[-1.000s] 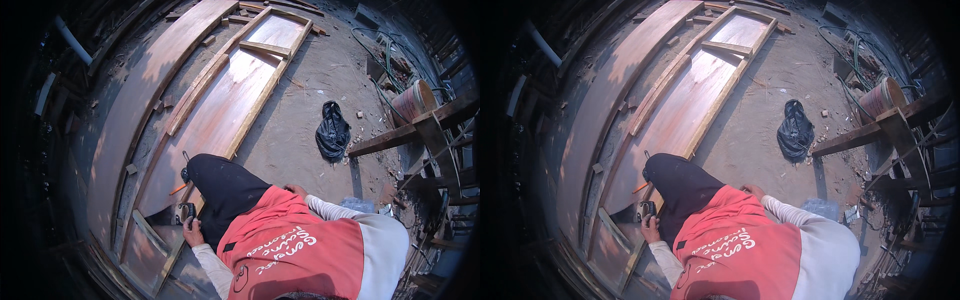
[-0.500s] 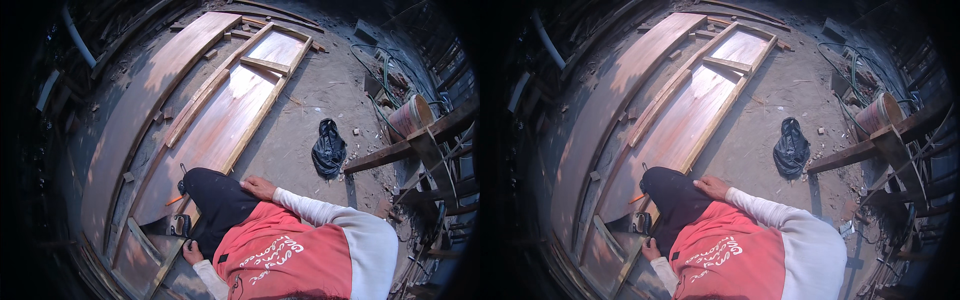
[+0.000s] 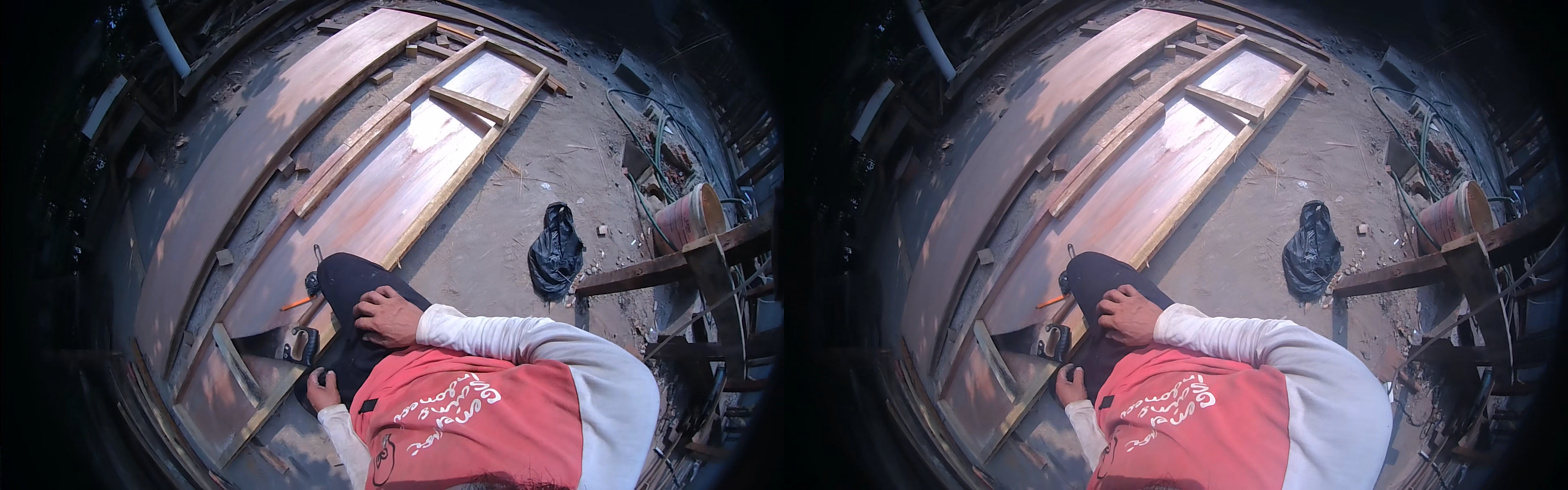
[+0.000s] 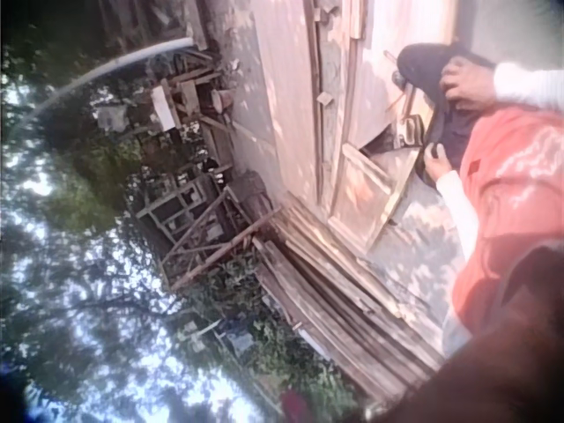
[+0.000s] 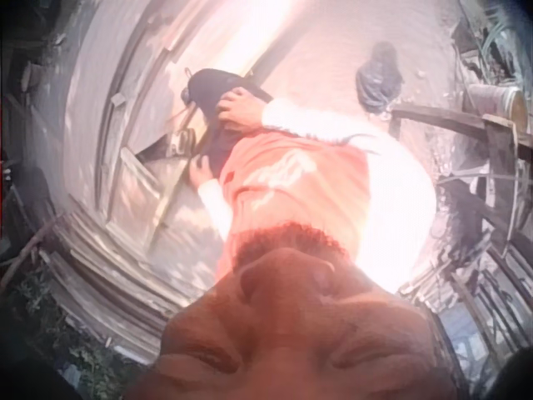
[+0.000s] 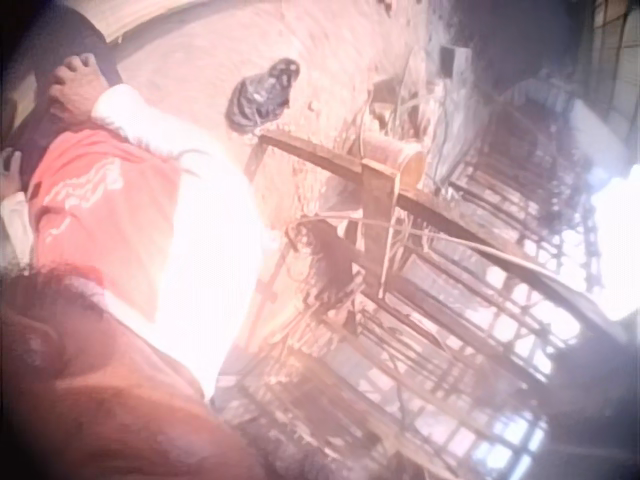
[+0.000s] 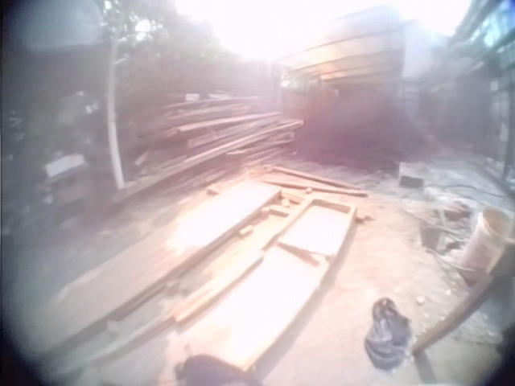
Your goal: The person saws through a wooden plank, measures and marks another piece of wood using a tape measure and a pencil, and then saws the second piece of wood.
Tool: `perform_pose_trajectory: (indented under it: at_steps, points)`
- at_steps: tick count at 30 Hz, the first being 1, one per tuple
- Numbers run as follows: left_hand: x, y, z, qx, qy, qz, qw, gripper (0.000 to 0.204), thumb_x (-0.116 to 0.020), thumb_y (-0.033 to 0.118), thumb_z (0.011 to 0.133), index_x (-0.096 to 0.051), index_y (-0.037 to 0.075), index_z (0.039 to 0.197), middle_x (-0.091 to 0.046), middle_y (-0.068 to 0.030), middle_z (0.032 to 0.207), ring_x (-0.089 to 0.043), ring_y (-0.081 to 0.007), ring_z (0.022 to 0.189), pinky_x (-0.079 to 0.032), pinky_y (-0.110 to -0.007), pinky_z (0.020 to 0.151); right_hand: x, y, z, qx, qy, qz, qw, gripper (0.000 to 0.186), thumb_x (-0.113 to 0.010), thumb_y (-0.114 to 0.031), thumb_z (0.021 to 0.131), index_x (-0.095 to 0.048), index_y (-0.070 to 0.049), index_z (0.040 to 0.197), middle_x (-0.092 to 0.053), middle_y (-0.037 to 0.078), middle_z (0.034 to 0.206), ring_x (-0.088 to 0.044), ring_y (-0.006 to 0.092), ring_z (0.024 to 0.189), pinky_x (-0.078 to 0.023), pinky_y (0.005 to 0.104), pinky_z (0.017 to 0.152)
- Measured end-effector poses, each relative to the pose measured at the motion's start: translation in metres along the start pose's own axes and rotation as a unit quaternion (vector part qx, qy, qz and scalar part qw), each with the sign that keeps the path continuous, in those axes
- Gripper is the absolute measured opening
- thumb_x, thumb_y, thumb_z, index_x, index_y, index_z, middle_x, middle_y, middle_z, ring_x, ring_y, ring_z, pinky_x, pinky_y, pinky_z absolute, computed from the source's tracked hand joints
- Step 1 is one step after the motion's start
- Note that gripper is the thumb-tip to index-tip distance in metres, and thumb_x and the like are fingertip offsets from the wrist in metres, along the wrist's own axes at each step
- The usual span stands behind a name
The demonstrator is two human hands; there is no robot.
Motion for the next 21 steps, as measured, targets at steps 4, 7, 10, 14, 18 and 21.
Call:
perform_pose_trajectory:
  at_steps: [4,7,10,14,18,21]
  points:
    - [0.018,-0.020,-0.004,0.020,0.052,-0.065,0.996,0.033,-0.073,0.017,0.088,-0.071,-0.005,0.112,-0.073,-0.0182,0.111,-0.069,-0.0284,0.103,-0.051,-0.038,0.097,-0.013,-0.012,0.003,0.012,0.007,0.004,1.000,0.030,-0.073,-0.034,0.086,-0.071,-0.015,0.108,-0.061,0.004,0.122,-0.052,0.0265,0.125,-0.039,0.0485,0.105]
    - [0.045,-0.048,-0.011,0.045,0.114,-0.158,0.980,0.031,-0.069,0.013,0.092,-0.069,-0.008,0.115,-0.073,-0.0153,0.110,-0.066,-0.0224,0.101,-0.051,-0.035,0.096,-0.020,-0.023,0.005,0.019,0.012,0.001,1.000,0.028,-0.073,-0.033,0.086,-0.071,-0.015,0.108,-0.061,0.004,0.122,-0.053,0.0257,0.124,-0.039,0.0480,0.104]
    - [0.065,-0.069,-0.030,0.064,0.182,-0.174,0.966,0.029,-0.067,0.012,0.094,-0.068,-0.010,0.112,-0.072,-0.0154,0.110,-0.066,-0.0225,0.099,-0.051,-0.035,0.095,-0.030,-0.027,0.003,0.019,0.006,-0.006,1.000,0.028,-0.073,-0.033,0.085,-0.071,-0.015,0.107,-0.062,0.004,0.122,-0.053,0.0255,0.123,-0.039,0.0479,0.104]
    - [0.110,-0.143,-0.051,0.114,0.259,-0.198,0.938,0.028,-0.067,0.012,0.093,-0.069,-0.010,0.112,-0.072,-0.0144,0.110,-0.066,-0.0218,0.099,-0.051,-0.033,0.093,-0.050,-0.051,0.019,0.012,-0.008,-0.016,1.000,0.028,-0.073,-0.034,0.086,-0.071,-0.015,0.107,-0.062,0.003,0.124,-0.053,0.0262,0.125,-0.039,0.0484,0.105]
    - [0.123,-0.205,-0.092,0.196,0.299,-0.239,0.903,0.029,-0.069,0.010,0.092,-0.068,-0.009,0.113,-0.071,-0.0145,0.109,-0.066,-0.0220,0.099,-0.052,-0.033,0.093,-0.065,-0.069,0.018,-0.031,-0.045,0.022,0.998,0.030,-0.073,-0.035,0.088,-0.070,-0.014,0.109,-0.063,0.007,0.121,-0.053,0.0299,0.126,-0.037,0.0489,0.107]
    - [0.140,-0.310,-0.155,0.268,0.340,-0.284,0.855,0.028,-0.070,0.010,0.090,-0.068,-0.008,0.112,-0.071,-0.0121,0.106,-0.066,-0.0200,0.096,-0.052,-0.032,0.091,-0.071,-0.128,0.043,-0.090,-0.129,0.355,0.921,0.036,-0.072,-0.034,0.093,-0.069,-0.008,0.119,-0.067,0.009,0.109,-0.062,0.0248,0.109,-0.046,0.0406,0.096]
Point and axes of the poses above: each hand's wrist, its own z-axis towards the middle knuckle, its own x-axis out of the back of the hand, y = z × x, the point moved 7 cm from there along z, towards the middle knuckle
